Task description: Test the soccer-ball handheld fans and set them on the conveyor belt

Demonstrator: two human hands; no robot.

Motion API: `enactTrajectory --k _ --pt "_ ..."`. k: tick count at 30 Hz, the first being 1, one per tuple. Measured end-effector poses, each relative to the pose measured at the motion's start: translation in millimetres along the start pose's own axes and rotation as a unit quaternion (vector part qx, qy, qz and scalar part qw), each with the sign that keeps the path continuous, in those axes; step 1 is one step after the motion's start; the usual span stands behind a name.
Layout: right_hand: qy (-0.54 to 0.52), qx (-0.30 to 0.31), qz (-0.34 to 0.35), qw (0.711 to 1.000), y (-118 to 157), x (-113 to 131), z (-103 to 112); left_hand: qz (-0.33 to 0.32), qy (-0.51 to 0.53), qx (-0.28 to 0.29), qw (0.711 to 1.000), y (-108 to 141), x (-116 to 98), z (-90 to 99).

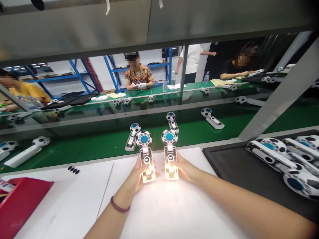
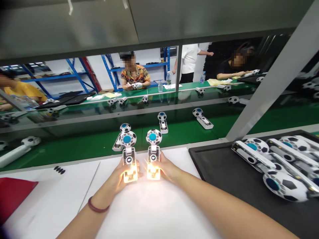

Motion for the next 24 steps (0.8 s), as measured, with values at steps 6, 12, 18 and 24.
enactTrajectory --k 6,12,18,24 --pt "0.009 0.029 0.014 0.999 0.3 0.2 -2.3 0.004 0.0 0.013 1.0 -0.5 0.9 -2.0" --pt "0.006 0.033 0.013 0.999 -1.8 -1.9 0.2 -0.002 0.009 0.015 1.0 -1.3 1.5 -1.0" --pt "0.007 0.048 0.016 0.999 -0.7 -1.0 -1.4 -0.019 0.02 0.038 0.999 -2.6 -0.1 -2.8" --pt "0.017 0.052 0.014 0.998 -1.3 -4.7 0.8 -0.019 0.003 0.077 0.997 -2.7 2.3 -5.6"
Point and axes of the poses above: each hand's wrist, its own y-axis away from the middle knuckle, its own z-axis out of the back of the hand, x = y × z, the point moved 9 cm from there along -y, towards the middle knuckle, and after that the axes turned 2 degrees about -z, right-handed, at the moved point
